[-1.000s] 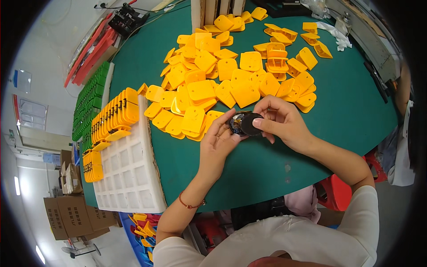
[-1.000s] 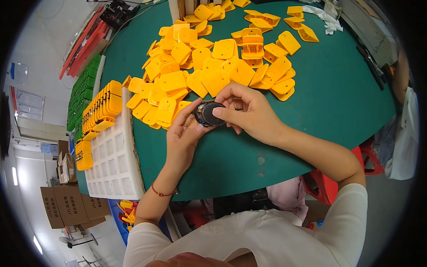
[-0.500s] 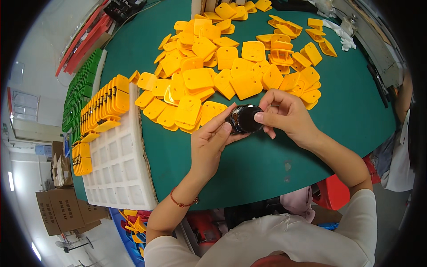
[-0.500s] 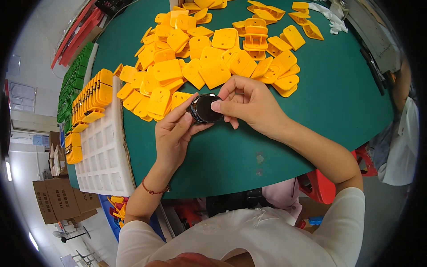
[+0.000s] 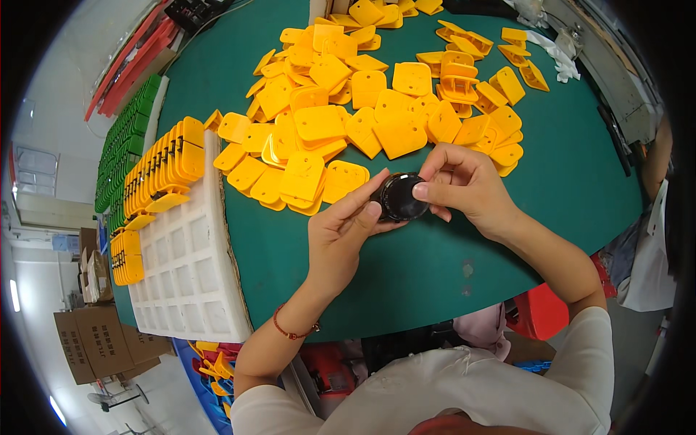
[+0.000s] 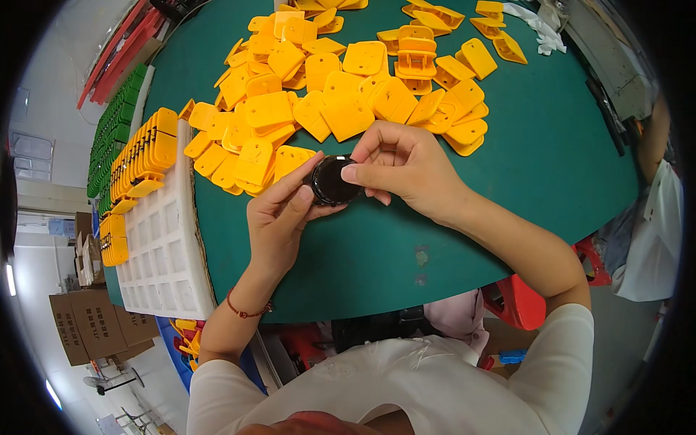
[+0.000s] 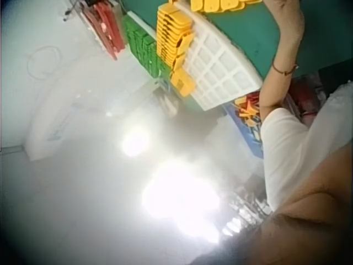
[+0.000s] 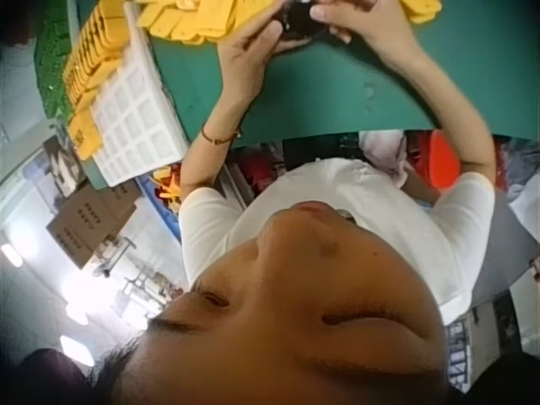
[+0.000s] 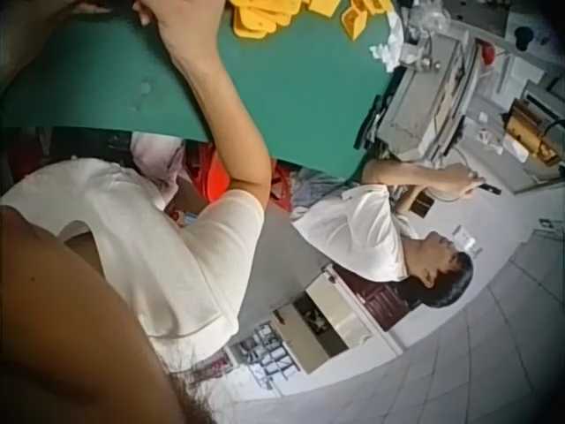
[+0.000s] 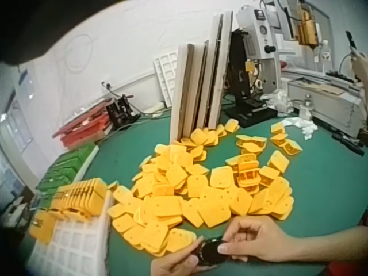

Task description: The person presses a black watch component by hand, fits it into a yellow plastic clip, and places the assembled unit into a white tray. This process is repeated multiple times throughout the video.

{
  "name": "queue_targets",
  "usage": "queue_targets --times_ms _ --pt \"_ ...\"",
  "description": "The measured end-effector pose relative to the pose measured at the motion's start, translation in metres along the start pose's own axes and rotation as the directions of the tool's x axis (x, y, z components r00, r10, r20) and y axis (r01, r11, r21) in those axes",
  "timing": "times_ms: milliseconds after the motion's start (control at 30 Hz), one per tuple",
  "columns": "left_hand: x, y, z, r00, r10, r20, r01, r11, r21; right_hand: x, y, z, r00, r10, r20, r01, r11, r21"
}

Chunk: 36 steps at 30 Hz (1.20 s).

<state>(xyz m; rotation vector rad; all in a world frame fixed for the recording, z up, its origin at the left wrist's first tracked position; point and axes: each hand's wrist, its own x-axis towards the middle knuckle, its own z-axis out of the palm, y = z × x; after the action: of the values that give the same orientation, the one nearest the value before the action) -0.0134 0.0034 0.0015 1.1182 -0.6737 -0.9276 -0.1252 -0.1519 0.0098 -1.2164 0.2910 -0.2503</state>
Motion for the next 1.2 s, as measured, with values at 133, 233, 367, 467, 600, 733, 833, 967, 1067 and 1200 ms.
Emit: queue_targets --times_ms 133,233,367,467,600,733,833,967,1067,1200 --pt "-0.0001 -0.0002 -0.0006 1.000 0.012 0.003 -0.012 1.000 0.012 0.0002 0.0002 0.0003 1.000 0.005 -0.001 -0.005 1.000 -0.006" --pt "0.0001 -0.0003 -0.0002 1.000 0.004 0.001 -0.004 1.000 0.007 0.0002 0.0011 -0.0003 1.000 -0.004 -0.005 0.004 1.000 -0.011" --pt "-0.0007 0.0015 0.0003 1.000 -0.011 -0.006 0.011 1.000 0.018 -0.0004 -0.0007 0.0006 1.000 0.009 -0.006 -0.009 1.000 -0.023" --pt "-0.0009 0.0021 0.0005 1.000 -0.019 -0.012 0.019 0.999 0.030 -0.0002 -0.0001 0.0002 1.000 0.013 -0.005 -0.013 0.999 -0.034" --pt "-0.0008 0.0026 0.0009 1.000 -0.025 -0.019 0.026 0.999 0.041 -0.0002 0.0002 0.0000 1.000 0.011 -0.002 -0.011 0.999 -0.034" --pt "-0.0009 0.0020 0.0005 1.000 -0.020 -0.021 0.021 0.998 0.057 -0.0002 0.0005 0.0003 1.000 0.012 -0.006 -0.012 0.999 -0.030" --pt "-0.0011 0.0021 0.0009 1.000 -0.019 -0.017 0.020 0.998 0.059 -0.0001 0.0013 -0.0001 1.000 0.004 -0.007 -0.004 0.999 -0.039" --pt "-0.0008 0.0011 0.0014 1.000 -0.013 -0.015 0.014 0.998 0.064 -0.0003 0.0039 -0.0005 1.000 -0.024 -0.015 0.023 0.997 -0.071" --pt "-0.0011 0.0001 0.0012 1.000 -0.011 -0.012 0.012 0.998 0.064 -0.0005 0.0048 0.0001 0.999 -0.032 -0.024 0.031 0.998 -0.057" --pt "-0.0011 0.0001 0.0010 1.000 -0.008 0.005 0.008 0.997 0.074 -0.0011 0.0048 -0.0002 0.999 -0.037 -0.021 0.036 0.997 -0.073"
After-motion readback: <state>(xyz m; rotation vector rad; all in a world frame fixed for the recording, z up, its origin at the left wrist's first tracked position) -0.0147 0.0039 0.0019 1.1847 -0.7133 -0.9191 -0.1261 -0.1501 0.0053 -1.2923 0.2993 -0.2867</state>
